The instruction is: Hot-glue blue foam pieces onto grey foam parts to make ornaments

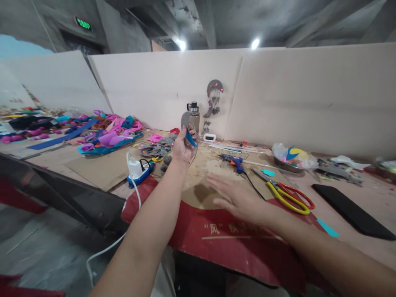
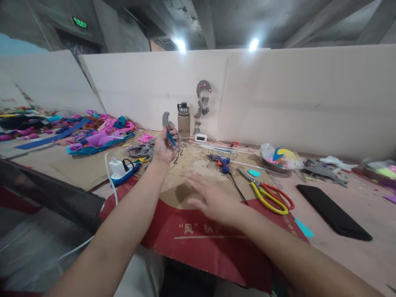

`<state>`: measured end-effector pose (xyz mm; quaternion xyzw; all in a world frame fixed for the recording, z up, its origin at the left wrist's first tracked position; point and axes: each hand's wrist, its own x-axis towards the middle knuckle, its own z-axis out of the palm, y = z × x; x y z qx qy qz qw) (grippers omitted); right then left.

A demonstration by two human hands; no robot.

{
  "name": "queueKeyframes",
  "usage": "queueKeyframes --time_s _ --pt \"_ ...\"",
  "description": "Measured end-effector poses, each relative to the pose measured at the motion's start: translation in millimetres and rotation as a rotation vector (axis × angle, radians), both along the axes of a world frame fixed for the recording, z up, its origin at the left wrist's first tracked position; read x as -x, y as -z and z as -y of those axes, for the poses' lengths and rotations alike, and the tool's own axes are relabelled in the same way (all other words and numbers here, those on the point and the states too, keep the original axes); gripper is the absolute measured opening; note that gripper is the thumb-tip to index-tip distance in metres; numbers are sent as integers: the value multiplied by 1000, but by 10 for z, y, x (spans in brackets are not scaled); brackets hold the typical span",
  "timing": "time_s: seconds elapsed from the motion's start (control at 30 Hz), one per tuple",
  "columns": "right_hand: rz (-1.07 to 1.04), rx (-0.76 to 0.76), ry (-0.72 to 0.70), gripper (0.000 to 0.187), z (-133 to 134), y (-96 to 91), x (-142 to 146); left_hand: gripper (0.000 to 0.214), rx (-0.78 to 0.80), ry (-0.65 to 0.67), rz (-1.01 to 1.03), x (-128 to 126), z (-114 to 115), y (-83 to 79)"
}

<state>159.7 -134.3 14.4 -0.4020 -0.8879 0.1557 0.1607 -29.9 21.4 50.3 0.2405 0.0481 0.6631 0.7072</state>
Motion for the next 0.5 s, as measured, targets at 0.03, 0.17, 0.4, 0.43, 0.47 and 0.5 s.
queueKeyframes --time_s 0.03,0.17,0.4,0.43,0.47,0.5 --pt "55 -30 49 66 -284 70 15 27 -16 -4 6 8 0 -5" --pt "220 -74 226 76 -1049 335 191 27 -93 2 37 39 -15 -5" --pt "82 97 -326 91 -1 230 574 26 -20 -20 27 87 1 -31" --pt "30 154 -457 80 245 193 561 25 -6 -25 9 90 3 -35" --pt "-9 226 -582 65 446 154 534 24 2 -26 -5 91 3 -38" --pt "-48 299 -674 55 581 111 498 24 7 -26 -17 89 3 -40"
